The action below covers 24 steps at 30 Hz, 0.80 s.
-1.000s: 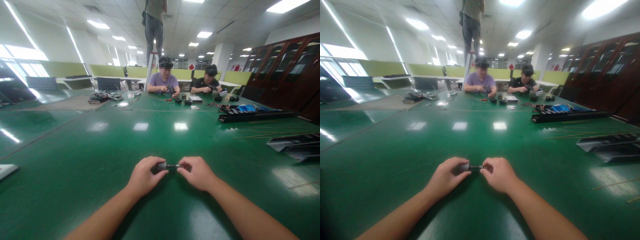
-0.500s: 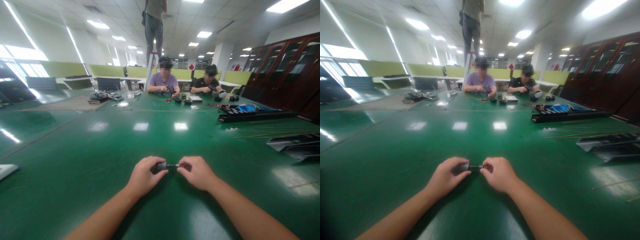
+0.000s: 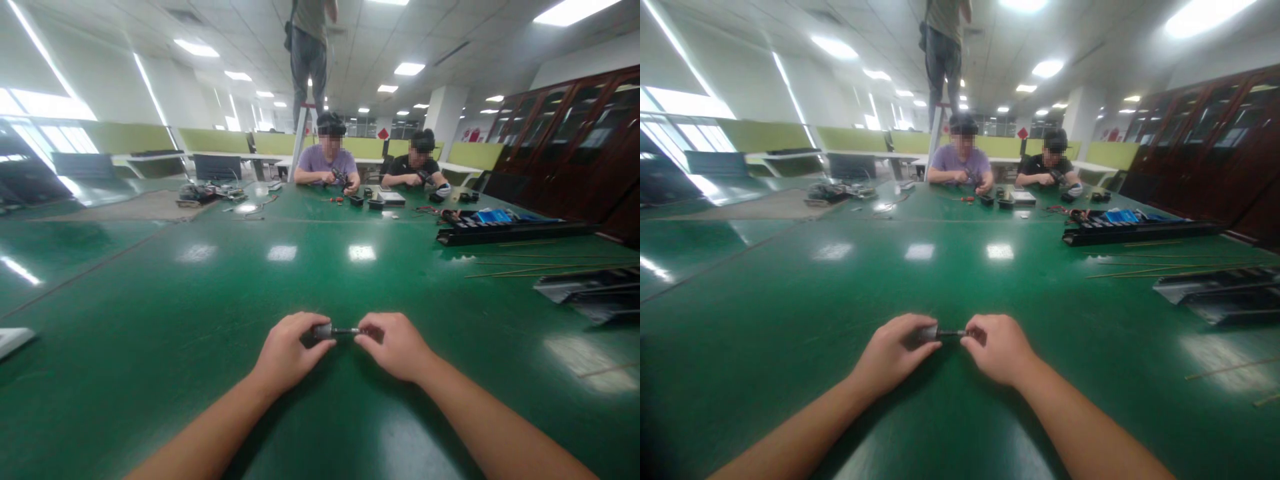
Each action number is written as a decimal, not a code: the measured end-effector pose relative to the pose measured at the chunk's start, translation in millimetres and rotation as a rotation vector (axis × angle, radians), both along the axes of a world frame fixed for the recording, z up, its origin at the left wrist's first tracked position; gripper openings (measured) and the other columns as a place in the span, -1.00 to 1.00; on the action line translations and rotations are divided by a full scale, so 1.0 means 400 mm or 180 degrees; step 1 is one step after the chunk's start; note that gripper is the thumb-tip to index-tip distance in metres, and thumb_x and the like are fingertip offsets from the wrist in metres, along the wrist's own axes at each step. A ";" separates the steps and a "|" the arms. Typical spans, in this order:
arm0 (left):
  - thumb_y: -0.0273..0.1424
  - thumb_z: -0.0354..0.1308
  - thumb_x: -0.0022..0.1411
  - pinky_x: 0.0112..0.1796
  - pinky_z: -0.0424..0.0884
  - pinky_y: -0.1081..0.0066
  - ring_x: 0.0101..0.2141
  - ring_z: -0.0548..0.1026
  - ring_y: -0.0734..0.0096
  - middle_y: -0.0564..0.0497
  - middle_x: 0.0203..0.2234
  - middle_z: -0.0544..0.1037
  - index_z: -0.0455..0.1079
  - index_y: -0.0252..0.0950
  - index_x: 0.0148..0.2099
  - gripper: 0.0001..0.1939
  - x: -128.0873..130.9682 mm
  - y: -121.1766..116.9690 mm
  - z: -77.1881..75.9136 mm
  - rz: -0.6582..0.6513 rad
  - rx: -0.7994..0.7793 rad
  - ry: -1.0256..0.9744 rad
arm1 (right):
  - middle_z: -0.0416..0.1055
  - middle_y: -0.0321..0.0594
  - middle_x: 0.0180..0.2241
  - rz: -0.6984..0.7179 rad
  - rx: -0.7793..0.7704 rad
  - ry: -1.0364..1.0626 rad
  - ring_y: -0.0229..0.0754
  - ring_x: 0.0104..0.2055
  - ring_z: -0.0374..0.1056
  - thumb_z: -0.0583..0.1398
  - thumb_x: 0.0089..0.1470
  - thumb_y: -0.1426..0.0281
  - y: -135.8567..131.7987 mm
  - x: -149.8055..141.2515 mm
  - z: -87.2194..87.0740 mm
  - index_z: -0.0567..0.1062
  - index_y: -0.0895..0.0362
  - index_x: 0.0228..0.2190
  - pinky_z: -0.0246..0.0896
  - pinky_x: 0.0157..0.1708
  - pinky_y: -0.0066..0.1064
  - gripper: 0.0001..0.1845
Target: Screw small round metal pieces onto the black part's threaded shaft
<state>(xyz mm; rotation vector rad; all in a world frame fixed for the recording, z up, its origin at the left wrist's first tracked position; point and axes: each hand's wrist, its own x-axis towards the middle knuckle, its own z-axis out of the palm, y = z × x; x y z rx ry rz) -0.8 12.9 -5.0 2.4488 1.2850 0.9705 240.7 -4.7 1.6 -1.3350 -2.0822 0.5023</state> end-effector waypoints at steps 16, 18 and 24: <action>-0.25 0.32 0.14 -0.16 0.44 0.28 -0.22 0.54 0.29 0.04 -0.24 0.60 0.48 -0.16 -0.08 -0.72 -0.002 -0.002 0.002 0.0016 0.0014 -0.0032 | 0.52 -0.30 -0.46 -0.0013 -0.0017 0.0005 -0.22 -0.44 0.37 0.23 0.12 0.30 -0.001 0.002 0.002 0.57 0.07 -0.38 0.12 -0.39 -0.45 -0.87; -0.26 0.32 0.13 -0.16 0.44 0.28 -0.22 0.54 0.28 0.04 -0.23 0.60 0.48 -0.15 -0.08 -0.71 -0.002 -0.002 0.001 0.0027 0.0030 -0.0036 | 0.52 -0.30 -0.45 -0.0014 -0.0013 0.0000 -0.22 -0.43 0.37 0.23 0.12 0.30 -0.001 0.002 0.002 0.57 0.07 -0.37 0.12 -0.39 -0.44 -0.87; -0.28 0.34 0.13 -0.11 0.45 0.26 -0.18 0.54 0.29 0.06 -0.19 0.60 0.47 -0.13 -0.07 -0.70 -0.006 0.001 -0.007 0.0047 0.0062 -0.0031 | 0.52 -0.31 -0.47 -0.0021 -0.0021 -0.0065 -0.23 -0.44 0.37 0.24 0.11 0.30 -0.001 0.002 0.003 0.56 0.07 -0.39 0.11 -0.39 -0.44 -0.87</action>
